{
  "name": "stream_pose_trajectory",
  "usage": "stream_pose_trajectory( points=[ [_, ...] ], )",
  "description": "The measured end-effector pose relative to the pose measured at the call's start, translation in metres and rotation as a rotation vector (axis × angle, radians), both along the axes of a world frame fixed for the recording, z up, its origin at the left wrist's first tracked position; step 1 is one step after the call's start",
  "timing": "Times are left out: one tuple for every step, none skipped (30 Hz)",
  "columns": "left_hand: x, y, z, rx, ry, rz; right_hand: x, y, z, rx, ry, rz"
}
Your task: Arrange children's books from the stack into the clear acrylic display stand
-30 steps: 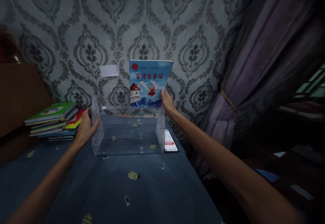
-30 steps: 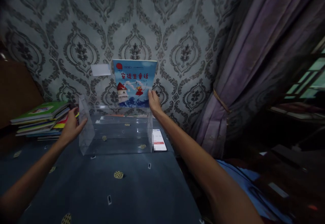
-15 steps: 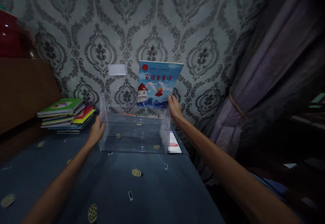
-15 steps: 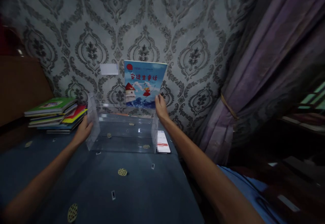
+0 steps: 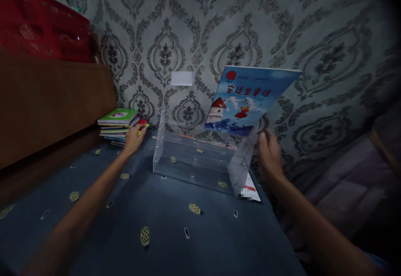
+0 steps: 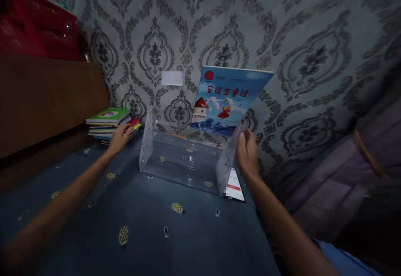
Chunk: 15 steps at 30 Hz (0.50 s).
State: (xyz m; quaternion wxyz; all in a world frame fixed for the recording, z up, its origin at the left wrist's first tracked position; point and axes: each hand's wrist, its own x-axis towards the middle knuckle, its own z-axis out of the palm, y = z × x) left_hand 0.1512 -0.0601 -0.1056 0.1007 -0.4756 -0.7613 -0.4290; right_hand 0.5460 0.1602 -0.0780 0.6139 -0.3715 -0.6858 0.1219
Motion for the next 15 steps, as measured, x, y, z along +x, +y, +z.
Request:
stream_pose_trajectory(
  points=[
    [-0.013, -0.004, 0.008, -0.001, 0.022, 0.060, 0.005, -0.015, -0.005, 0.000, 0.006, -0.007],
    [-0.026, -0.008, 0.014, -0.006, 0.042, 0.113, 0.009, -0.031, -0.010, 0.010, 0.000, -0.023],
    [-0.038, -0.011, 0.020, -0.016, 0.058, 0.159, 0.011, -0.048, -0.015, 0.018, -0.005, -0.025],
    [-0.051, -0.013, 0.025, -0.032, 0.073, 0.189, 0.013, -0.065, -0.022, 0.018, -0.017, -0.010],
    [-0.062, -0.014, 0.029, -0.056, 0.092, 0.209, 0.014, -0.082, -0.029, 0.015, -0.024, 0.015],
    [-0.072, -0.015, 0.031, -0.107, 0.126, 0.228, 0.014, -0.099, -0.038, -0.007, -0.041, 0.062],
    [-0.082, -0.014, 0.032, -0.190, 0.170, 0.256, 0.013, -0.114, -0.048, -0.035, -0.069, 0.112],
    [-0.090, -0.014, 0.032, -0.273, 0.203, 0.276, 0.012, -0.128, -0.059, -0.065, -0.090, 0.152],
    [-0.097, -0.013, 0.031, -0.358, 0.228, 0.293, 0.010, -0.140, -0.070, -0.101, -0.106, 0.196],
    [-0.103, -0.013, 0.031, -0.432, 0.244, 0.306, 0.008, -0.149, -0.083, -0.129, -0.119, 0.235],
    [-0.108, -0.012, 0.030, -0.484, 0.250, 0.312, 0.005, -0.158, -0.095, -0.152, -0.126, 0.259],
    [-0.111, -0.011, 0.030, -0.521, 0.254, 0.317, 0.003, -0.164, -0.106, -0.178, -0.136, 0.281],
    [-0.114, -0.011, 0.029, -0.543, 0.261, 0.322, 0.000, -0.169, -0.117, -0.204, -0.141, 0.300],
    [-0.115, -0.011, 0.029, -0.555, 0.273, 0.325, -0.002, -0.173, -0.126, -0.230, -0.149, 0.322],
    [-0.116, -0.012, 0.030, -0.560, 0.286, 0.329, -0.004, -0.176, -0.134, -0.254, -0.154, 0.338]
  ],
)
